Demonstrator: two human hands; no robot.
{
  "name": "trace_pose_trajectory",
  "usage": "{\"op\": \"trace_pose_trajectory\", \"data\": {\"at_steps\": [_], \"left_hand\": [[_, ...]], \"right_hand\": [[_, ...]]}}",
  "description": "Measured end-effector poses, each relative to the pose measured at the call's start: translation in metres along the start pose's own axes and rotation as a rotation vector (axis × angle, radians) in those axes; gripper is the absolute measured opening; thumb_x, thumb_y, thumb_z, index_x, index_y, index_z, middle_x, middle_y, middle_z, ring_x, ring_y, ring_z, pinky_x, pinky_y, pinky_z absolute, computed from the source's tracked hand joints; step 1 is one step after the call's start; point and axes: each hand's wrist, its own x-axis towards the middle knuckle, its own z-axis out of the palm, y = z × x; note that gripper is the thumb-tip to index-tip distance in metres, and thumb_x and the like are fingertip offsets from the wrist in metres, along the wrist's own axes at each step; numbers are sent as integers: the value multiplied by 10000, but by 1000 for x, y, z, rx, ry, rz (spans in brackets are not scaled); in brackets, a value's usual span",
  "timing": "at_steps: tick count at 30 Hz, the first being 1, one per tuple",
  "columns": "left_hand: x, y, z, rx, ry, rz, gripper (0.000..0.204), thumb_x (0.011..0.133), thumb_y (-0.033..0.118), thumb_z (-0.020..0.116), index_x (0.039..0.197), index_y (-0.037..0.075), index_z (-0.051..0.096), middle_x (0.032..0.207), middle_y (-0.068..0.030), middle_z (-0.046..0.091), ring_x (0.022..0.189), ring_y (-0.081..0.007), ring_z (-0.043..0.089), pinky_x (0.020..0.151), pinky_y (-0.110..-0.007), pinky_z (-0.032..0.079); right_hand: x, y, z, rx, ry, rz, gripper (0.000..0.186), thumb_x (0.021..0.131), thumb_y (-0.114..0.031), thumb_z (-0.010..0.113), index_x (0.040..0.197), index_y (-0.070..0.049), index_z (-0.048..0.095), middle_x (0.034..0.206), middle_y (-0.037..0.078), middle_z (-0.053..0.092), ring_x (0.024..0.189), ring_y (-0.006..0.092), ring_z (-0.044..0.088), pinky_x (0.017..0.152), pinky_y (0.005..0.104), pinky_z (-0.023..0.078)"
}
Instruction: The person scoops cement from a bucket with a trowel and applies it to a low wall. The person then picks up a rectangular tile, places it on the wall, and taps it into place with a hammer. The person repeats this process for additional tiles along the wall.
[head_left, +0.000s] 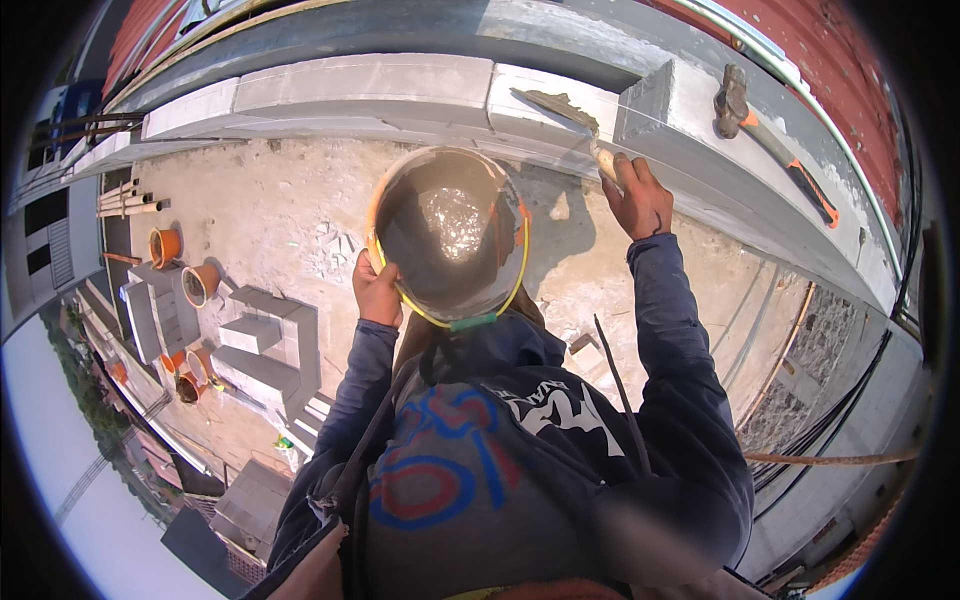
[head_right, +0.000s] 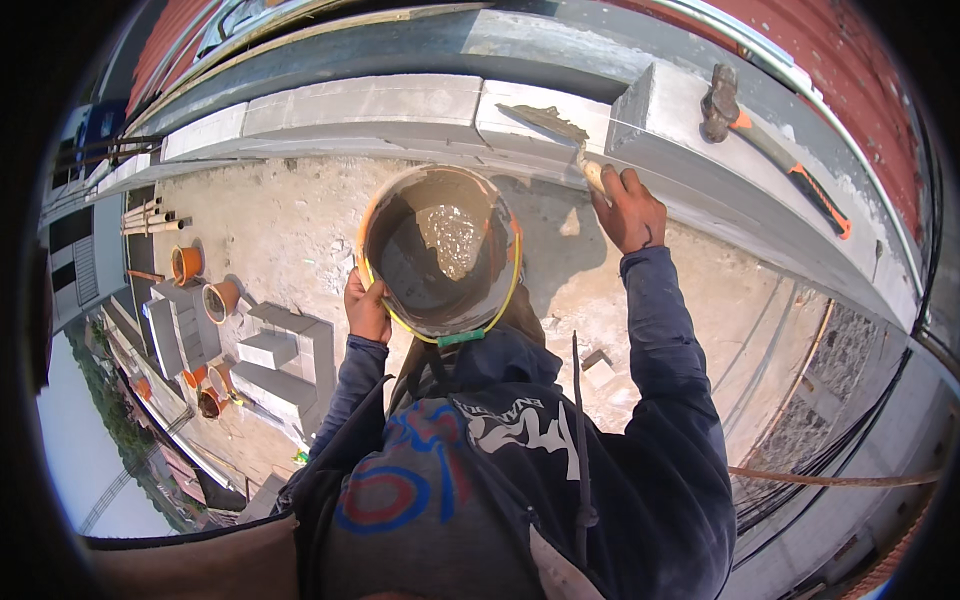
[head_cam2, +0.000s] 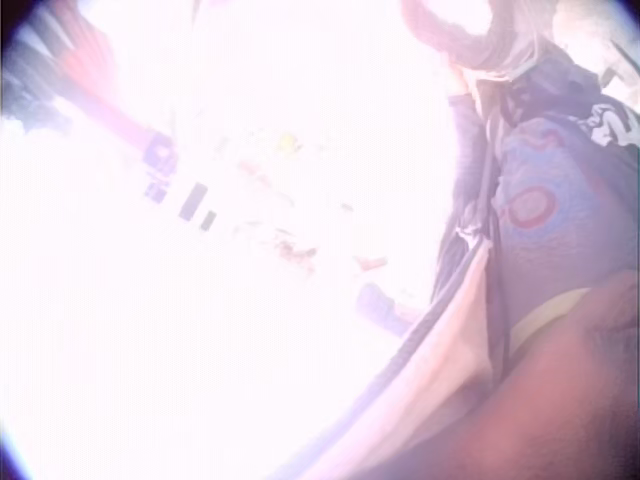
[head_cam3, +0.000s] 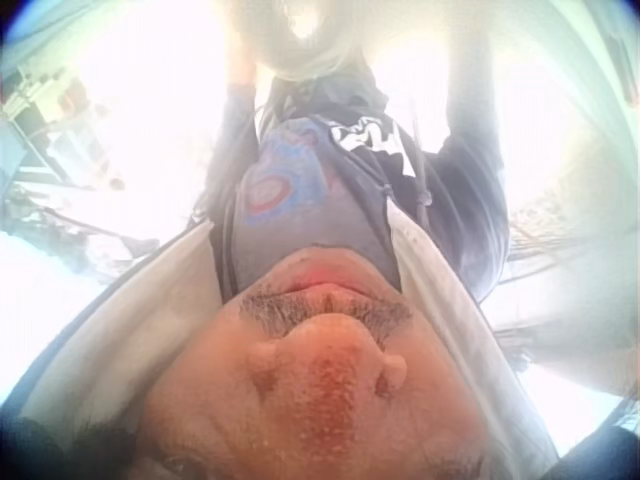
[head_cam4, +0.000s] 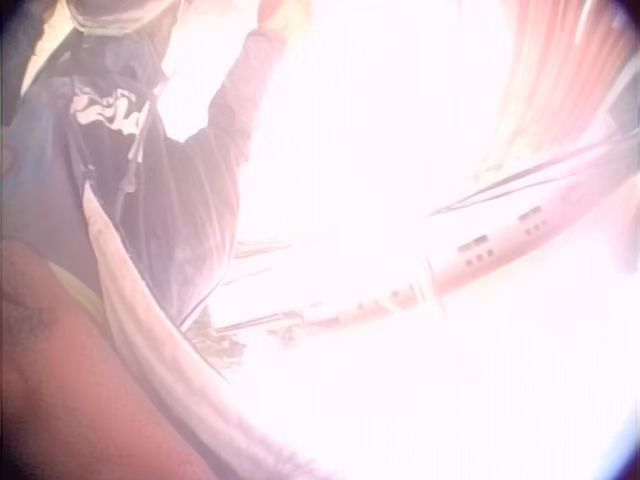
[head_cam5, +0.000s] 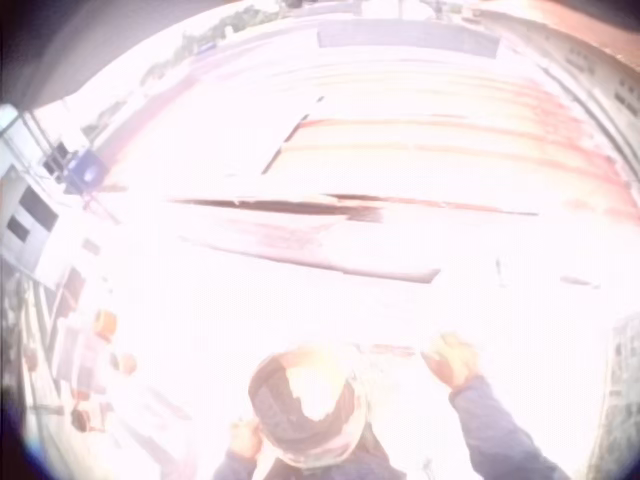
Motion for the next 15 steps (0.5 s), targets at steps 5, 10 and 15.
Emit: {"op": "trace_pose_trajectory", "data": {"at_steps": [5,10,15], "left_hand": [[-5,-7,-33,104,161,-7,212,833,-124,546,933,62,528,793,-27,585,652,-108,550,621,-255,460],[-8,-12,-62,114,240,-13,210,844,-107,558,937,78,520,780,-29,577,641,-118,550,609,-258,460],[-9,-17,-73,68,262,-20,216,843,-116,560,931,75,517,783,-30,583,649,-116,553,610,-254,456]], "right_hand": [[21,-21,10,122,-43,-20,396,882,-316,767,1238,-167,679,1027,63,627,895,262,723,723,422,590],[45,-59,25,163,12,9,437,888,-246,729,1316,-186,661,1057,91,626,935,301,712,753,443,588],[23,-79,98,178,-67,119,475,915,-175,653,1387,-207,616,1070,131,612,925,348,694,758,479,579]]}}
